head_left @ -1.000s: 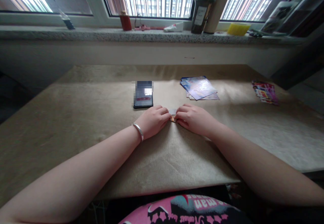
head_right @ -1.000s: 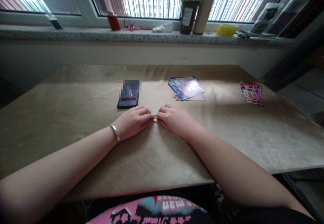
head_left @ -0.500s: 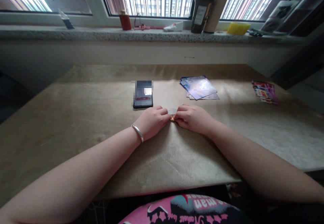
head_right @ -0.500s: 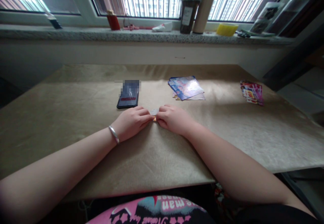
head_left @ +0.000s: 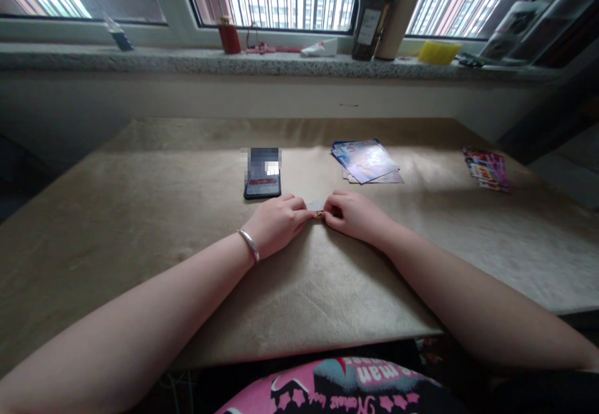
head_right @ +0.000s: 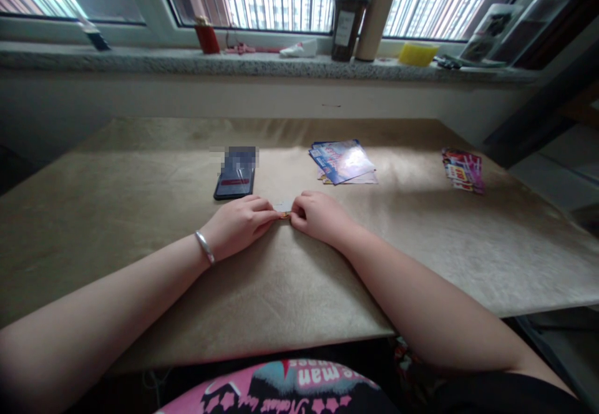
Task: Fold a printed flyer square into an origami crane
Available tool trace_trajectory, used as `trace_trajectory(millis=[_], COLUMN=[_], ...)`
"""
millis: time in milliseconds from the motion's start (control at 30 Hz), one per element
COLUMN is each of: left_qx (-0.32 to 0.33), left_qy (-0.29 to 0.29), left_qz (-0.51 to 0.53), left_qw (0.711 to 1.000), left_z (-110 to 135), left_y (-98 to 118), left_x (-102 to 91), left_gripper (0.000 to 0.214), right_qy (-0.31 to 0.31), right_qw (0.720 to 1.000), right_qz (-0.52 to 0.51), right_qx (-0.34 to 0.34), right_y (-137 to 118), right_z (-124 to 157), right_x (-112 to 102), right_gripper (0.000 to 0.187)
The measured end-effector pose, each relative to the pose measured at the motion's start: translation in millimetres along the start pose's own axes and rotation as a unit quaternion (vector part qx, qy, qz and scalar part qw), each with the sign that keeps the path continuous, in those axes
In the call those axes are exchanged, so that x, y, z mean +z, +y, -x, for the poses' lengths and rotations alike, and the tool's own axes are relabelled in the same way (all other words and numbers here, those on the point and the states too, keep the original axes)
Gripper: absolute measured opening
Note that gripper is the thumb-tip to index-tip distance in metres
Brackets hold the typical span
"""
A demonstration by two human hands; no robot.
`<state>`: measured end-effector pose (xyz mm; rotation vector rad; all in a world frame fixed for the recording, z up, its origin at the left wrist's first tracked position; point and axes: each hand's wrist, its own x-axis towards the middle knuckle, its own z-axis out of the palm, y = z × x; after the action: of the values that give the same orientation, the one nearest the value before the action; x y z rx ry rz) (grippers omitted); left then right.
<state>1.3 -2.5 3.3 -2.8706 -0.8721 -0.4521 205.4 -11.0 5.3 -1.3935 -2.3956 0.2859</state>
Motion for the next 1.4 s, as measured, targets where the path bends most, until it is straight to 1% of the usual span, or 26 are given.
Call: trace_trajectory(millis=[167,233,333,533,767,1167,1300,1400], left_qx=[0.01,0.032,0.054,0.064,0.046,0.009,0.007,0.006], left_qy=[0.004,-0.004,-0.014,-0.022,-0.05,-0.075,-0.071,-0.066], left_qz=[-0.015,-0.042,-0.074,-0.096,-0.109,-0.093,-0.081,-0.067], left_qw=[1.0,0.999,0.996,0.993,0.992,0.993,0.994,0.996], left_z=[2,4,4,4,3,0,0,-1], left_y=[0,0,0,1,4,12,11,11], left_x=[-2.7,-4.5,-6.9,-6.5,-7.5,-12.3,-10.9,-9.5], left_gripper=[0.021,0.025,0.025,0.026,0.026,0.025,0.025,0.026], right_qy=[-0.018,-0.023,-0.024,-0.015,-0.018,-0.02,-0.018,-0.011], right_qw=[0.999,0.999,0.999,0.998,0.996,0.996,0.996,0.997], right_qz=[-0.001,0.003,0.013,0.048,0.072,0.074,0.072,0.074], right_qx=[0.03,0.032,0.033,0.03,0.04,0.041,0.044,0.034], right_y=[5,6,5,3,2,-1,0,1], right_z=[1,1,0,-1,-1,-3,-2,-2], right_x=[-2,-3,-3,-2,-2,-3,-2,0], right_gripper=[0.014,0.015,0.016,0.018,0.02,0.019,0.018,0.017])
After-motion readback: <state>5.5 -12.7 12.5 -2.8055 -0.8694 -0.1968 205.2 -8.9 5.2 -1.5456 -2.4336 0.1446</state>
